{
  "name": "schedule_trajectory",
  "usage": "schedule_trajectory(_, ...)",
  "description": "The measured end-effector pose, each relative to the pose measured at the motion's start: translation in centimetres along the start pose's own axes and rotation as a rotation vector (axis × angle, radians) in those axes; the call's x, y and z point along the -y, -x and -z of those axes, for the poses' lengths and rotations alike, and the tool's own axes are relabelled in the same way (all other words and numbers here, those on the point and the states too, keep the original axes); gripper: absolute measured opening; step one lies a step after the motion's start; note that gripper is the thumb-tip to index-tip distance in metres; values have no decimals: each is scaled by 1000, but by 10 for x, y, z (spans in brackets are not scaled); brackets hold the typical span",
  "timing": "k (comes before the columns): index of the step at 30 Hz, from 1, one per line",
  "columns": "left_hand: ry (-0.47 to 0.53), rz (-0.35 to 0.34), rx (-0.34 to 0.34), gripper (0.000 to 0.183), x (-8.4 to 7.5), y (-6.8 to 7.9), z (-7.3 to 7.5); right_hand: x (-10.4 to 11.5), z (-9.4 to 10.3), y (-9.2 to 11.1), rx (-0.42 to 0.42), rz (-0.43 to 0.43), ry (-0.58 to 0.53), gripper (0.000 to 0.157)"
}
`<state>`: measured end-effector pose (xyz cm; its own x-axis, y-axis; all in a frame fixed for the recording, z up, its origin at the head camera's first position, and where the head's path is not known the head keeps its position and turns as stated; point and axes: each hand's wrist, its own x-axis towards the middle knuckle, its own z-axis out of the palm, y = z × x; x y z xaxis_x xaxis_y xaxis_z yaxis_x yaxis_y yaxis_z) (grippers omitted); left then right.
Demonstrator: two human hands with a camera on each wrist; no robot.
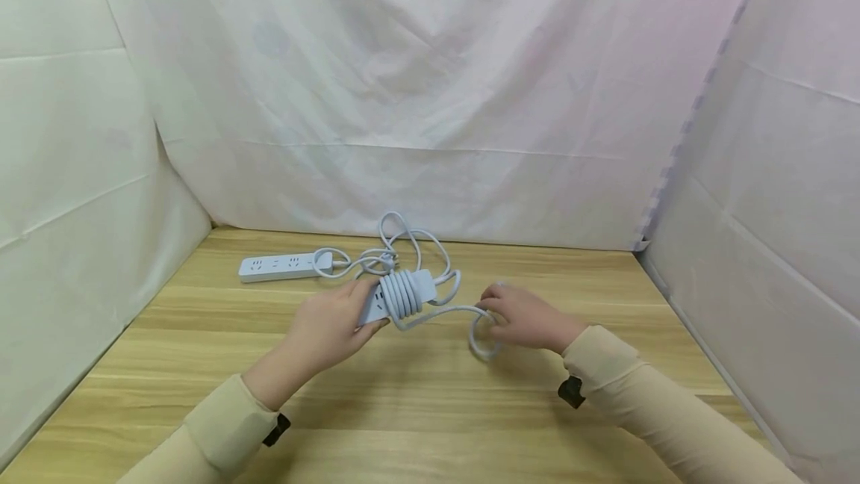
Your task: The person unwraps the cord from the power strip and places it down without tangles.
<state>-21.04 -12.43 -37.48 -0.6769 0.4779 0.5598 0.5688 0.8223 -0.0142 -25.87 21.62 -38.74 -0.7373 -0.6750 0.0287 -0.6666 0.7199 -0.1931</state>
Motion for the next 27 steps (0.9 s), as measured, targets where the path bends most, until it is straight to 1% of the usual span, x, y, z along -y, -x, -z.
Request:
schedule_trajectory(3,1,15,8,61,0,-1,0,-5,-5,0,39,-45,-49,47)
schedule_trajectory(7,-13,18,13,60,0,-3,1,-9,-9,1,68,-87,-84,50)
schedule_trajectory(13,-18,29,21,59,-1,-5,2,-9,-10,-1,80,-79,-104,50)
schedule_trajectory(17,-21,43,37,59,-2,-8,2,-8,-10,-3,65,-66,-109,54)
schedule_trajectory(22,-22,48,40,60,-3,-8,1,-2,-7,-3,37,-65,-84,58)
schedule_trajectory(25,-23,48,37,60,-2,-8,0,6,-5,-3,-4,-71,-34,56)
schedule_trajectory(27,-19,45,30,60,-2,-9,-1,13,-3,-4,-53,-66,0,52)
